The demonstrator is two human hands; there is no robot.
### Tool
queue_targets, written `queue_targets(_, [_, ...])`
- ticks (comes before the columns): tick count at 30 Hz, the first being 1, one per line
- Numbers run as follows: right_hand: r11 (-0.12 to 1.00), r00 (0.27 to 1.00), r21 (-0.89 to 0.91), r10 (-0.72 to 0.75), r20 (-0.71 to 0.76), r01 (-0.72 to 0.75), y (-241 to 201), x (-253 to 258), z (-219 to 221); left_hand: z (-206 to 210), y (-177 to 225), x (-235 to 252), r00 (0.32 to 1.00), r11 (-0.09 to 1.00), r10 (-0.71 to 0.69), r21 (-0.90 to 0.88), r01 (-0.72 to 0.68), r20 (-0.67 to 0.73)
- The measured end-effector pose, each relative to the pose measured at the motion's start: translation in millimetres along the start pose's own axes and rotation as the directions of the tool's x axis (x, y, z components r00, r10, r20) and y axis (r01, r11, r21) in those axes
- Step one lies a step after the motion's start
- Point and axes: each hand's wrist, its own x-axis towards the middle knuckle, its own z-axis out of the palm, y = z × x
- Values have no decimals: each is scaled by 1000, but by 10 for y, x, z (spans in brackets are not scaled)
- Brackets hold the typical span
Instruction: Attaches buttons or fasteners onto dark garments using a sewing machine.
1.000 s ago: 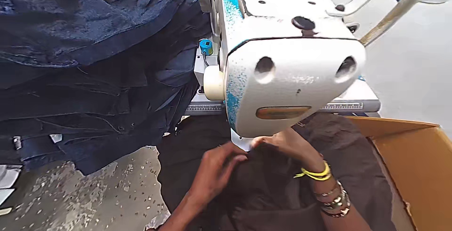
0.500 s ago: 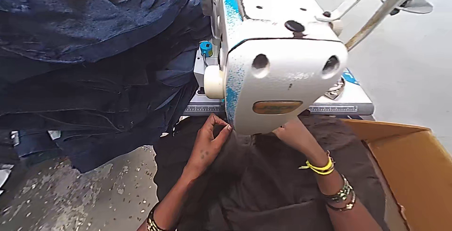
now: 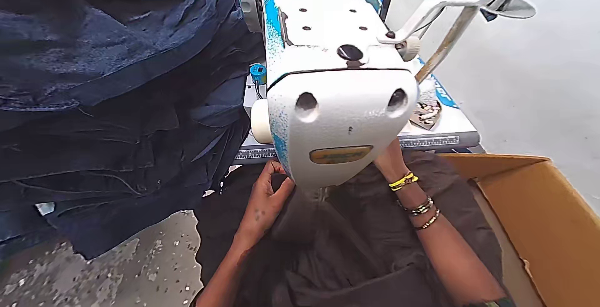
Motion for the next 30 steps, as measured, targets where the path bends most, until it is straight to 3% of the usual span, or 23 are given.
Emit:
queue_targets(4, [995, 990, 91, -30, -137, 43, 102, -77, 17, 35, 14, -25, 1000, 1000, 2, -18, -2, -24])
queue_targets(8, [964, 974, 257, 124, -187, -73, 52, -126, -115, 36, -32, 16, 1000, 999, 4, -50, -5, -11])
queue_targets(12, [885, 968, 422, 244, -59, -197, -77, -118, -257, 53, -16, 42, 999, 999, -45, -11, 44, -23])
queue_targets(14, [855, 971, 475, 238, 0, -209, -220, -94, -346, 82, -25, 23, 999, 999, -5, 46, 7, -37])
queue_targets(16, [893, 987, 448, 104, -119, -40, -408, -130, -397, 57, -5, -137, 980, 969, 199, 147, -198, 5])
queue_targets(18, [920, 951, 316, -149, -272, 234, -563, -190, -421, -8, 70, -336, 889, 881, 426, 145, -450, 165])
queue_targets(20, [866, 855, 156, -411, -317, 474, -753, -315, -410, -65, 92, -470, 831, 839, 497, 104, -534, 251])
queue_targets(22, [779, 751, 39, -587, -303, 625, -940, -370, -370, -66, 49, -480, 834, 846, 498, 77, -528, 238])
queue_targets(30, [803, 766, -4, -570, -298, 596, -1014, -303, -292, -52, 90, -452, 847, 877, 465, 2, -481, 259])
